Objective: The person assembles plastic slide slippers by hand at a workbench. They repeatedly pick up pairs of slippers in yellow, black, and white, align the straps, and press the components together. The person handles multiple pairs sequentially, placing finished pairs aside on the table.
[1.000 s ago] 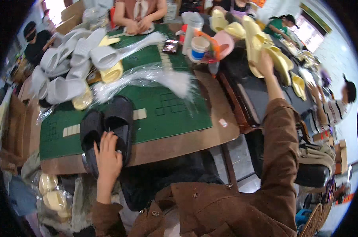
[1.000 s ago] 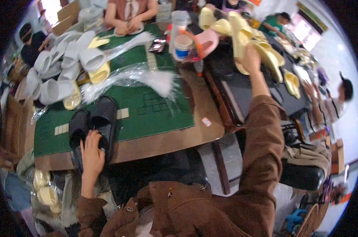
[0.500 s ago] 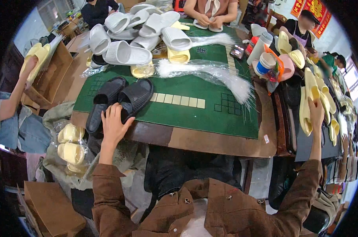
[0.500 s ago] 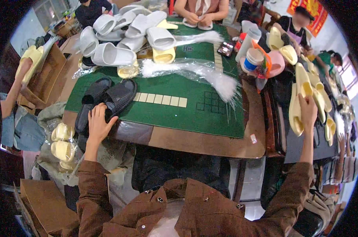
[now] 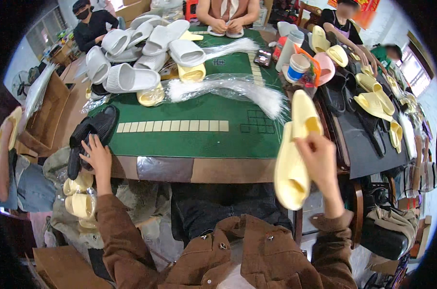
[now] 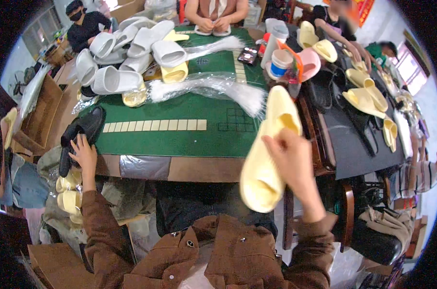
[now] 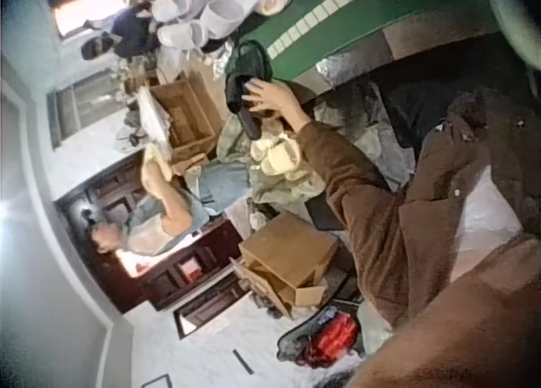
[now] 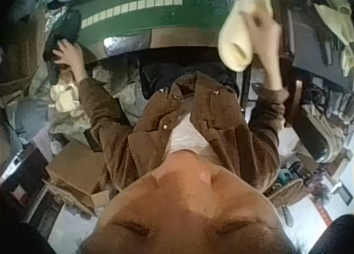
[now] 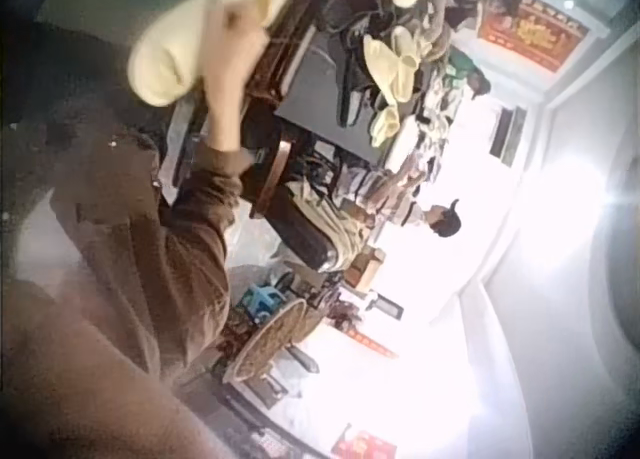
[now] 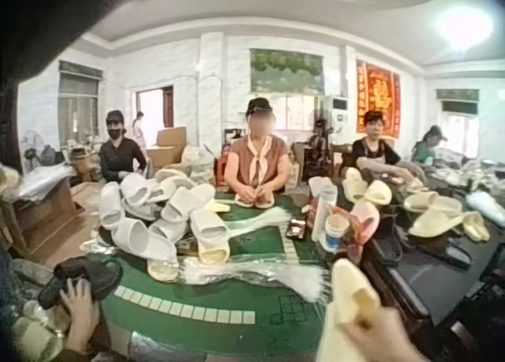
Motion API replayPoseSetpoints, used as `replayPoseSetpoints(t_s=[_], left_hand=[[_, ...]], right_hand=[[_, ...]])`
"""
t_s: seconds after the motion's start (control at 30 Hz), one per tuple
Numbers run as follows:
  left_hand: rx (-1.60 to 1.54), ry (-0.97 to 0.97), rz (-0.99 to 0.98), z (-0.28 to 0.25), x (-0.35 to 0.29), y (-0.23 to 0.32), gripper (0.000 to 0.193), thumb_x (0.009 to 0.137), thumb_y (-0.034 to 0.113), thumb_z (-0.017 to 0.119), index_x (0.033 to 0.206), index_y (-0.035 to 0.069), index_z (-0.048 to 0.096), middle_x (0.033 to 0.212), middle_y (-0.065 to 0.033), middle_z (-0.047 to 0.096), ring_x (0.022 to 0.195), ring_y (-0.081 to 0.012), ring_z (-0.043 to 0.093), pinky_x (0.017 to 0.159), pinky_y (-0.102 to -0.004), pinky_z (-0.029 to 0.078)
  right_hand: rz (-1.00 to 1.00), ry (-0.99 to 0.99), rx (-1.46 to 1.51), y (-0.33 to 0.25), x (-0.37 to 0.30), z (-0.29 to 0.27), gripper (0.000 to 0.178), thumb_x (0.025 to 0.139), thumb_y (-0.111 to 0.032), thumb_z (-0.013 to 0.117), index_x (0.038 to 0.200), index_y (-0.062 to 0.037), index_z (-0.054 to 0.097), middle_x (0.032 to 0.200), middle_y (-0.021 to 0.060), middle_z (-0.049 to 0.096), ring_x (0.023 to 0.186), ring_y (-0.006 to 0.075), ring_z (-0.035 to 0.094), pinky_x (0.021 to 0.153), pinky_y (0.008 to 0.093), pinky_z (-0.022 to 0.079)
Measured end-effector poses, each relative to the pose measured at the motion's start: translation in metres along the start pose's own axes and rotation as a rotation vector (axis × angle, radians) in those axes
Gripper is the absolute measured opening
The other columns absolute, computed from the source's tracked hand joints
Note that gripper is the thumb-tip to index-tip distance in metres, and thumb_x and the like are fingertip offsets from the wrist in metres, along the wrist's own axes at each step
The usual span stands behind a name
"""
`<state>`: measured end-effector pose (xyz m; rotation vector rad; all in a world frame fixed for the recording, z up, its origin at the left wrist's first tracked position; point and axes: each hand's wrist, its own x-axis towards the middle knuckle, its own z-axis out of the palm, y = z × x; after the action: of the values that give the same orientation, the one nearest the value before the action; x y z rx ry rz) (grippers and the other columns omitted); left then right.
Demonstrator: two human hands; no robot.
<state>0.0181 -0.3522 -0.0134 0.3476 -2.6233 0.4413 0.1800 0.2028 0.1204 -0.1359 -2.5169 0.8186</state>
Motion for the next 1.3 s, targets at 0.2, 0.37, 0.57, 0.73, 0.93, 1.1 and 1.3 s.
replayPoseSetpoints(t_s=[0.2,0.37,0.57,0.73,0.93,1.1,1.3], left_hand=[[-0.950,0.073,0.399,-0.111,-0.059,0.127,0.037,0.091,0.018,0.057,0.124,0.001,0.057,0.142,-0.0210,0.042,0.133,-0.0429,0.035,0.111,-0.0503,0.026],[-1.194,-0.029,0.669,-0.201,-0.126,0.195,0.042,0.086,0.020,0.062,0.123,0.003,0.057,0.139,-0.0187,0.044,0.133,-0.0417,0.035,0.109,-0.0518,0.029],[-0.907,-0.118,0.833,-0.224,-0.176,0.262,0.070,0.069,0.031,0.079,0.131,0.015,0.052,0.149,-0.0127,0.030,0.140,-0.0419,0.021,0.103,-0.0702,0.023],[-0.861,-0.068,0.904,-0.202,-0.173,0.268,0.071,0.064,0.028,0.083,0.129,0.023,0.054,0.149,-0.0091,0.031,0.141,-0.0417,0.019,0.106,-0.0680,0.023],[-0.857,0.002,1.257,-0.170,-0.122,0.211,0.038,0.077,0.008,0.059,0.113,0.021,0.064,0.149,-0.0005,0.039,0.141,-0.0322,0.028,0.116,-0.0601,0.016],[-0.808,-0.032,0.900,-0.167,-0.089,0.175,0.023,0.084,0.006,0.055,0.101,0.013,0.068,0.148,-0.0122,0.039,0.139,-0.0386,0.030,0.114,-0.0567,0.020],[-0.901,-0.078,0.647,-0.120,-0.112,0.187,0.036,0.086,0.016,0.058,0.116,-0.004,0.055,0.139,-0.0245,0.042,0.130,-0.0432,0.039,0.109,-0.0527,0.030]], right_hand=[[0.030,-0.256,0.236,-0.015,-0.011,0.098,0.031,0.085,-0.024,0.071,0.077,0.0030,0.059,0.071,0.0180,0.062,0.065,0.0289,0.063,0.060,0.0394,0.048],[-0.026,-0.029,0.350,-0.011,-0.010,0.098,0.021,0.085,-0.014,0.069,0.089,0.0032,0.057,0.084,0.0167,0.061,0.075,0.0290,0.063,0.066,0.0380,0.050],[-0.208,0.170,-0.250,0.029,0.002,0.082,0.062,0.071,-0.010,0.076,0.123,-0.0017,0.043,0.119,0.0196,0.047,0.103,0.0383,0.054,0.081,0.0426,0.048],[0.019,0.096,-0.065,0.061,0.018,0.097,0.060,0.072,0.004,0.060,0.128,-0.0023,0.039,0.128,0.0207,0.042,0.118,0.0436,0.048,0.094,0.0474,0.045],[-0.211,0.183,0.062,0.088,0.058,0.052,0.061,0.065,0.016,0.060,0.123,-0.0013,0.053,0.123,0.0171,0.054,0.117,0.0351,0.053,0.100,0.0386,0.042],[-0.374,-0.106,0.109,0.065,0.049,0.056,0.057,0.067,0.007,0.067,0.121,-0.0037,0.055,0.124,0.0166,0.057,0.114,0.0360,0.056,0.095,0.0382,0.048],[-0.206,-0.013,-0.068,0.058,0.013,0.118,0.050,0.064,0.013,0.052,0.112,-0.0008,0.053,0.113,0.0164,0.055,0.107,0.0374,0.053,0.088,0.0446,0.043]])
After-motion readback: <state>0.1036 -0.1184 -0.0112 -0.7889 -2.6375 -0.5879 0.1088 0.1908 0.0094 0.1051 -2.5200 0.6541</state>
